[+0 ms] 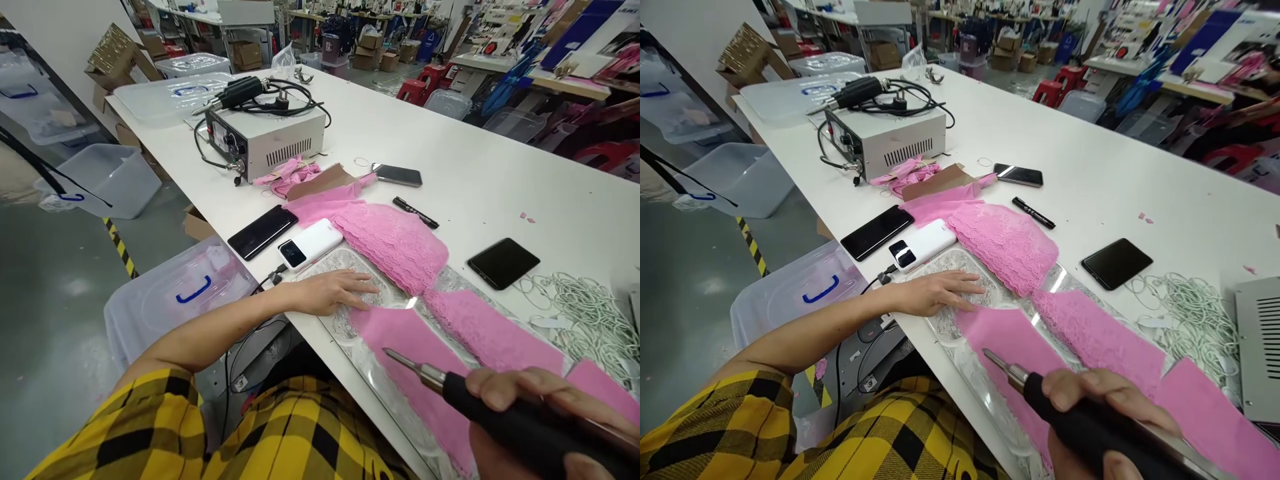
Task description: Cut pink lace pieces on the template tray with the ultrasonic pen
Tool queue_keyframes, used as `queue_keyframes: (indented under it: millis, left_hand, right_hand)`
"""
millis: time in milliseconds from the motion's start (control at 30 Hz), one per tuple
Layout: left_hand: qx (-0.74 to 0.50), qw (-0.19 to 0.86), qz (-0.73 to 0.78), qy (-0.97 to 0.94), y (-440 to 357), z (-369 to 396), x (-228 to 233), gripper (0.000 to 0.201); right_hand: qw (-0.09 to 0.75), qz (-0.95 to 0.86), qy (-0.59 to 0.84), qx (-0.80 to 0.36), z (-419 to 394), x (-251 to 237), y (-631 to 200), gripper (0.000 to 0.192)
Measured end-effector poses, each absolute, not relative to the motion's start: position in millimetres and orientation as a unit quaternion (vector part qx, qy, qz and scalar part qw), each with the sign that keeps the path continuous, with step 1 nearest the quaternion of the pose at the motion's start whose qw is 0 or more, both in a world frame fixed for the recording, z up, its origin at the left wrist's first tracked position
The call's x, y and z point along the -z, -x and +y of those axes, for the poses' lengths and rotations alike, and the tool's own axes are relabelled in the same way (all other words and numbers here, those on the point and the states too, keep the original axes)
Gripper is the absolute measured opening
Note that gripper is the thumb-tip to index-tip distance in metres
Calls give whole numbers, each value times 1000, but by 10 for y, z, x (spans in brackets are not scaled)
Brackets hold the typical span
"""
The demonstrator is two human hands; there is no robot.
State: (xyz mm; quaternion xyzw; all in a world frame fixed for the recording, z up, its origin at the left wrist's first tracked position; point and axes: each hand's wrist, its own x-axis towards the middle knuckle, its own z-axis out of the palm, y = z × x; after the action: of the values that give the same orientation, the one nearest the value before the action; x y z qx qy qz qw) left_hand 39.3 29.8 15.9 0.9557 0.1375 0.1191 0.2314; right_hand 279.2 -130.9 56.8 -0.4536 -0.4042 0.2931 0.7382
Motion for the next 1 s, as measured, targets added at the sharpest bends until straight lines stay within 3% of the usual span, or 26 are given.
queue_keyframes:
  millis: [333,1000]
  left_hand:
    - [-120,218,131,-960,-390,278,-156,54]
    - [-103,232,125,-959,-386,249,-214,57]
  right_hand:
    - [731,-463,399,-303,-839,-634,-2315,19]
    - [710,-493,384,-325,-800,-540,-2317,16]
